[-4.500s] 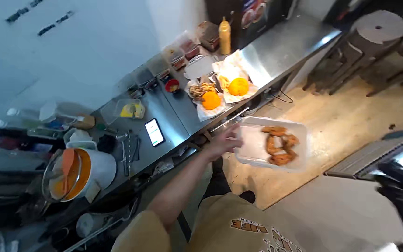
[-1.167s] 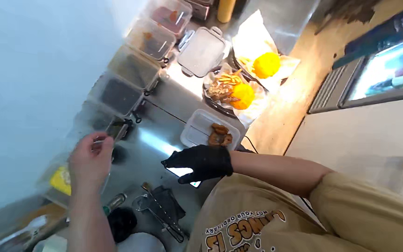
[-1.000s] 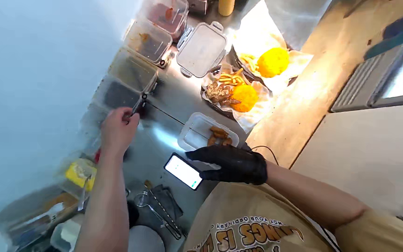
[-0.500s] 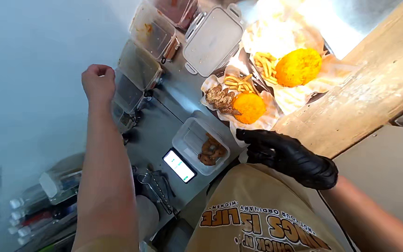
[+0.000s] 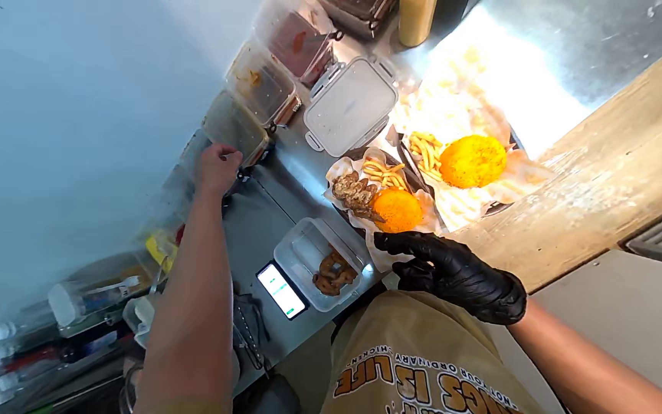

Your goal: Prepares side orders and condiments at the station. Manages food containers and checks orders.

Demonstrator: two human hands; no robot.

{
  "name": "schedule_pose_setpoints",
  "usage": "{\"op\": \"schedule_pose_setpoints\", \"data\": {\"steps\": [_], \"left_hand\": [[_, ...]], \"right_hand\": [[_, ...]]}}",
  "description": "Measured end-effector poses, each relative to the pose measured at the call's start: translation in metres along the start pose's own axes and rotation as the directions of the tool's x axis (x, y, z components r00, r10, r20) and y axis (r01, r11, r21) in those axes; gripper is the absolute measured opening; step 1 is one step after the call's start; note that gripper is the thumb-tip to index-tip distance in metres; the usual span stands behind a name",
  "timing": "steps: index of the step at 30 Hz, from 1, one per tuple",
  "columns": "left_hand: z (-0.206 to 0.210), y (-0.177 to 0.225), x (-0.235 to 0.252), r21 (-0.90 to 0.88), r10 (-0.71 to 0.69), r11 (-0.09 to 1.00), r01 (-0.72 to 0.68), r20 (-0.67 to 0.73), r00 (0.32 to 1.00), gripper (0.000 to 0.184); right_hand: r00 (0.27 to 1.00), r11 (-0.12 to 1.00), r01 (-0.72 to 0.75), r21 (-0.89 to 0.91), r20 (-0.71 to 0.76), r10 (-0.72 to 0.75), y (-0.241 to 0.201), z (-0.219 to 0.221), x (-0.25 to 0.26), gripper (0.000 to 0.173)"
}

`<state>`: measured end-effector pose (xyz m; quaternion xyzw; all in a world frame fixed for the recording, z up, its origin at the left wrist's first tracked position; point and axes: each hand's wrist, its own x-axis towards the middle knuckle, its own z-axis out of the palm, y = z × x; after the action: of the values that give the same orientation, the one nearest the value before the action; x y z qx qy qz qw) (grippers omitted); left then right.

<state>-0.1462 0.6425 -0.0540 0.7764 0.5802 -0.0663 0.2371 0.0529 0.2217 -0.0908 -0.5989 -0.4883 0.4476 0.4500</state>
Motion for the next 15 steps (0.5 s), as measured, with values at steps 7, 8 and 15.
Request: {"op": "schedule_pose_setpoints", "data": {"steps": [7, 8, 15], "left_hand": [[0.015, 0.025, -0.002, -0.014, 0.194, 0.981, -0.195, -0.065, 0.979, 0.039], [0.015, 0.033, 0.0, 0.014, 0.241, 0.97, -0.241, -0.061, 0.968, 0.04], [-0.076, 0.016, 0.0, -0.03, 0.311, 0.935, -0.353, -0.407, 0.859, 0.046]], "right_hand": [[1.0, 0.999, 0.014, 0.043, 0.012, -0.015, 0.006, 0.001, -0.012, 0.039], [1.0, 0.999, 0.01, 0.046, 0.01, -0.01, 0.006, -0.001, -0.014, 0.039], [1.0, 0.999, 0.022, 0.029, -0.008, -0.022, 0.001, -0.007, -0.019, 0.038]]}}
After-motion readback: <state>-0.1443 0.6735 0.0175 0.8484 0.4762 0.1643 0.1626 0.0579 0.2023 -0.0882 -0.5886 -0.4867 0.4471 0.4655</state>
